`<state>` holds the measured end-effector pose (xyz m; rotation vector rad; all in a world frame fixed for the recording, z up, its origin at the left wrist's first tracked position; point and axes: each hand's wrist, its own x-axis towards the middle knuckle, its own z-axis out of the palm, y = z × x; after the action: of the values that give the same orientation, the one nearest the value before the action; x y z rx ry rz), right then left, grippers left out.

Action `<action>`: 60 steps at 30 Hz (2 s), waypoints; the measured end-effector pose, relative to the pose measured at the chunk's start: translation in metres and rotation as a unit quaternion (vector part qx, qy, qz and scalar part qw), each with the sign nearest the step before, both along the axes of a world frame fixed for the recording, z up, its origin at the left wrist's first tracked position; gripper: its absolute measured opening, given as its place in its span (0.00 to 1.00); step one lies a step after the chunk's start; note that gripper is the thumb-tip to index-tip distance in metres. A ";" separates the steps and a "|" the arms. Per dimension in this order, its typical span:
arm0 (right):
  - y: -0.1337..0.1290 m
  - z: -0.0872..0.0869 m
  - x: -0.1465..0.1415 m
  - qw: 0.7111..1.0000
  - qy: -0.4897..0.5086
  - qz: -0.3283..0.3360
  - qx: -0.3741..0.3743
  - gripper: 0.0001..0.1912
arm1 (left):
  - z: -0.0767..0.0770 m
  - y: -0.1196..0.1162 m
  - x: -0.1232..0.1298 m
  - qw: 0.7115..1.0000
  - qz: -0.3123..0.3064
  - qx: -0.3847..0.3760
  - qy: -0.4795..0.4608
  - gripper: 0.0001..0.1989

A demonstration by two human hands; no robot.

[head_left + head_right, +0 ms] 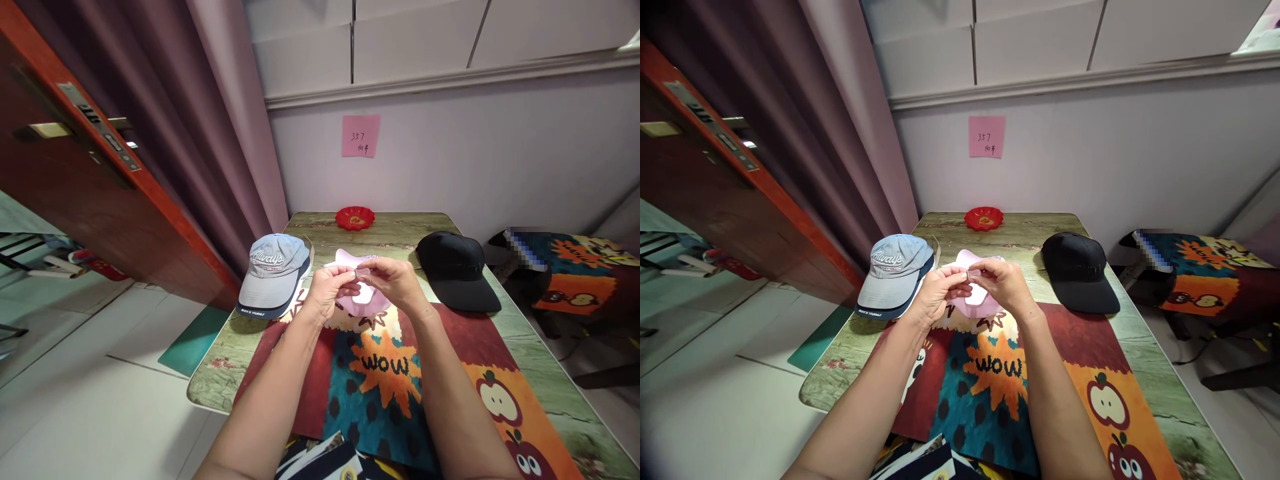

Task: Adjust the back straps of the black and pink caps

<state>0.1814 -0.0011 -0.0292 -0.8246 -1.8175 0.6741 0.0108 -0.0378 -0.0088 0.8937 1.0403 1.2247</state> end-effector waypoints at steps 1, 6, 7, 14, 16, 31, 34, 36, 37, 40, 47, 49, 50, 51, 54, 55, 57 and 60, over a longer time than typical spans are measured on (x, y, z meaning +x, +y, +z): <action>0.001 0.000 0.001 1.000 0.003 0.003 -0.003 0.07 | 0.000 0.001 -0.001 1.000 -0.006 -0.001 0.000 0.16; 0.002 -0.001 0.003 1.000 -0.001 0.008 -0.017 0.09 | 0.001 0.002 -0.002 1.000 -0.015 0.002 0.021 0.17; 0.002 -0.001 0.003 1.000 -0.003 0.009 -0.021 0.09 | 0.002 0.001 -0.001 1.000 -0.014 0.004 0.025 0.17; 0.002 0.000 0.003 0.999 0.003 -0.021 -0.027 0.12 | -0.004 0.000 0.006 0.997 0.026 0.065 0.031 0.18; 0.003 0.000 0.002 0.999 0.014 -0.016 -0.035 0.12 | -0.009 0.002 0.009 0.993 0.039 0.093 0.052 0.20; -0.003 0.007 0.001 0.972 0.137 0.075 -0.177 0.16 | -0.017 0.004 0.005 0.909 0.139 0.273 0.283 0.10; -0.003 0.007 0.000 0.962 0.165 0.071 -0.207 0.16 | -0.018 0.005 0.007 0.931 0.102 0.254 0.243 0.11; -0.003 0.007 -0.002 0.955 0.183 0.075 -0.220 0.16 | -0.016 0.005 0.008 0.940 0.099 0.244 0.218 0.12; -0.003 0.007 -0.002 0.953 0.190 0.078 -0.223 0.16 | -0.015 0.004 0.008 0.941 0.103 0.241 0.213 0.13; -0.003 0.008 -0.003 0.951 0.194 0.085 -0.223 0.15 | -0.011 0.002 0.008 0.934 0.108 0.246 0.234 0.11; -0.004 0.011 0.004 0.967 0.128 0.065 -0.211 0.12 | -0.009 0.000 0.007 0.896 0.105 0.297 0.312 0.08; -0.005 0.013 0.005 0.970 0.111 0.053 -0.212 0.12 | -0.009 0.001 0.007 0.885 0.100 0.309 0.334 0.09; -0.005 0.014 0.005 0.969 0.108 0.050 -0.215 0.13 | -0.009 0.001 0.007 0.880 0.098 0.313 0.343 0.09; -0.006 0.015 0.005 0.968 0.109 0.050 -0.219 0.13 | -0.010 0.001 0.007 0.876 0.096 0.318 0.351 0.10; -0.008 0.018 0.005 0.963 0.124 0.054 -0.235 0.14 | -0.010 0.000 0.006 0.866 0.097 0.328 0.365 0.10; -0.008 0.018 0.005 0.960 0.130 0.056 -0.243 0.14 | -0.010 0.000 0.006 0.865 0.098 0.329 0.367 0.09; -0.007 0.017 0.005 0.954 0.138 0.061 -0.260 0.13 | -0.012 -0.001 0.006 0.865 0.096 0.327 0.368 0.09; -0.005 0.013 0.005 0.950 0.136 0.066 -0.274 0.10 | -0.014 -0.001 0.006 0.871 0.094 0.316 0.364 0.10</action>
<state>0.1866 -0.0065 -0.0159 -0.9133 -1.4551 1.3508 0.0169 -0.0393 -0.0229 1.9049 1.3530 1.4584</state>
